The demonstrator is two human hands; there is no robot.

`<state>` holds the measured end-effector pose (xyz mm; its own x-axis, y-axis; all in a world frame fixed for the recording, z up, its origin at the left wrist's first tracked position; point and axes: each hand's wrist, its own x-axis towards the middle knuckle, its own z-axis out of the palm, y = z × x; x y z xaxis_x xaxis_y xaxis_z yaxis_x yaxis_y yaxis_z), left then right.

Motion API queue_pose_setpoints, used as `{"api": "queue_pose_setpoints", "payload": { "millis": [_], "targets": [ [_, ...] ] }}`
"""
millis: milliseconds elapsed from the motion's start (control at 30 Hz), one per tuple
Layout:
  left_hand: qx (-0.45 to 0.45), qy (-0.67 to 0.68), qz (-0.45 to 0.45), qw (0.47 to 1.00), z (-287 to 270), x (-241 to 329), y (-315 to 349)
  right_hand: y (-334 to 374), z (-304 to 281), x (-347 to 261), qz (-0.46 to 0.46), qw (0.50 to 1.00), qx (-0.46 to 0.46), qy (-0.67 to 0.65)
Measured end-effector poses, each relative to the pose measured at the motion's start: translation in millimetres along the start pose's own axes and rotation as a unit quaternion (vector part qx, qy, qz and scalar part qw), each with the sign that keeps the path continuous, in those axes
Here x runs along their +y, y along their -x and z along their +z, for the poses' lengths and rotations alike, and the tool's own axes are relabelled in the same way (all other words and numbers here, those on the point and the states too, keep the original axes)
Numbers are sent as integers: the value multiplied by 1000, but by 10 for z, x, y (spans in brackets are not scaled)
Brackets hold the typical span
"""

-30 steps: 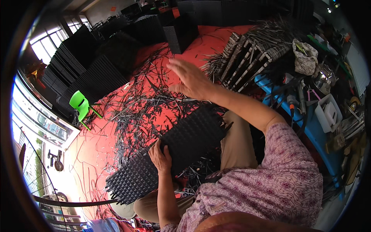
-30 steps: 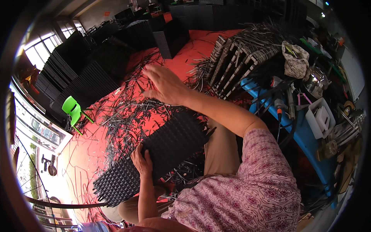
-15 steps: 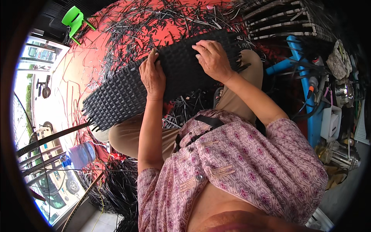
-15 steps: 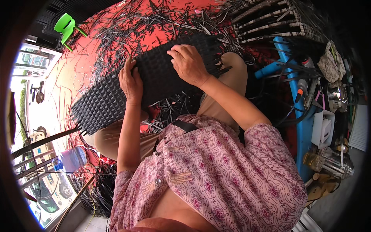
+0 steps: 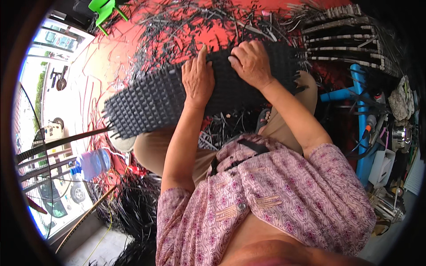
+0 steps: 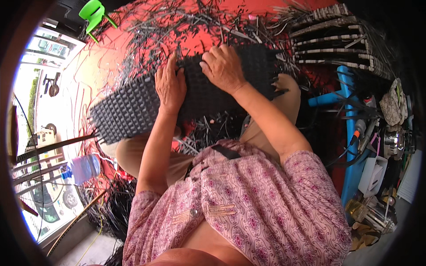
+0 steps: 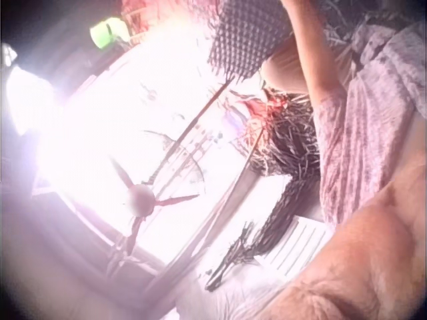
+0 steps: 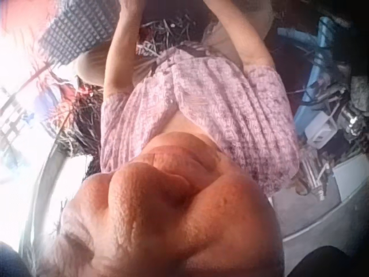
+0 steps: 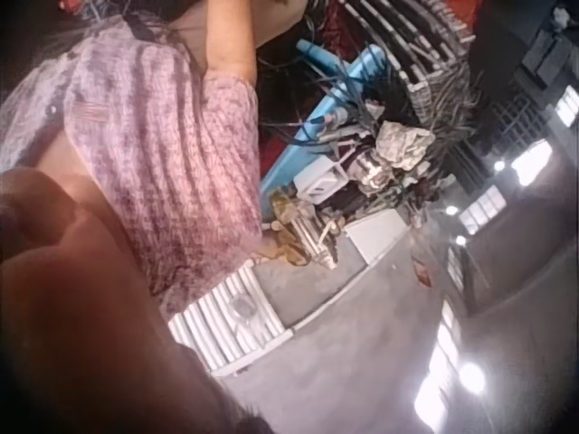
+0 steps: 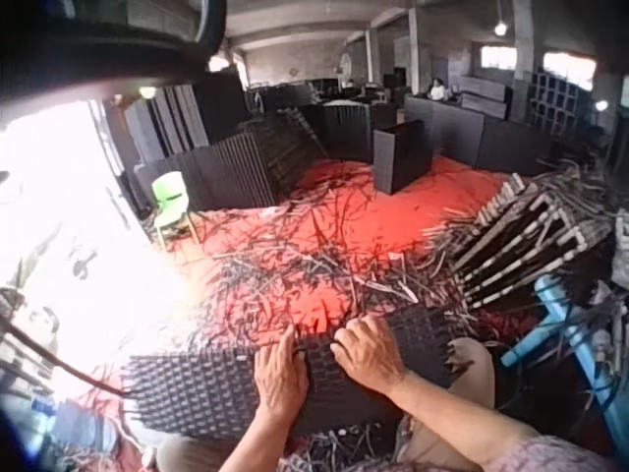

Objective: The person trims excess strands from a black woven mat using a small blade. They repeatedly cut protruding edges, flip the mat to access different sides, and remove loose pieces by hand.

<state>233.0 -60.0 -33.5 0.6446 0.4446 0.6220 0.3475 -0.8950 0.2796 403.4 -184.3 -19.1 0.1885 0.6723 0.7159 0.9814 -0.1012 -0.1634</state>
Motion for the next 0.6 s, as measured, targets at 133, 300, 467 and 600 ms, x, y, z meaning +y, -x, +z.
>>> {"api": "queue_pose_setpoints", "payload": {
  "millis": [133, 300, 467, 600],
  "targets": [
    [12, -17, 6, 1000, 42, -5, -39, -9, 260, 102, -37, 999, 14, 3],
    [-7, 9, -4, 1000, -40, -65, -4, -86, 93, -11, 6, 999, 12, -52],
    [-31, 31, -20, 999, -13, -30, -59, -49, 45, 31, 11, 999, -8, -48],
    [-32, 49, -26, 998, -68, -10, -8, 20, -14, -16, 0, 999, -11, -40]
  ]
}}
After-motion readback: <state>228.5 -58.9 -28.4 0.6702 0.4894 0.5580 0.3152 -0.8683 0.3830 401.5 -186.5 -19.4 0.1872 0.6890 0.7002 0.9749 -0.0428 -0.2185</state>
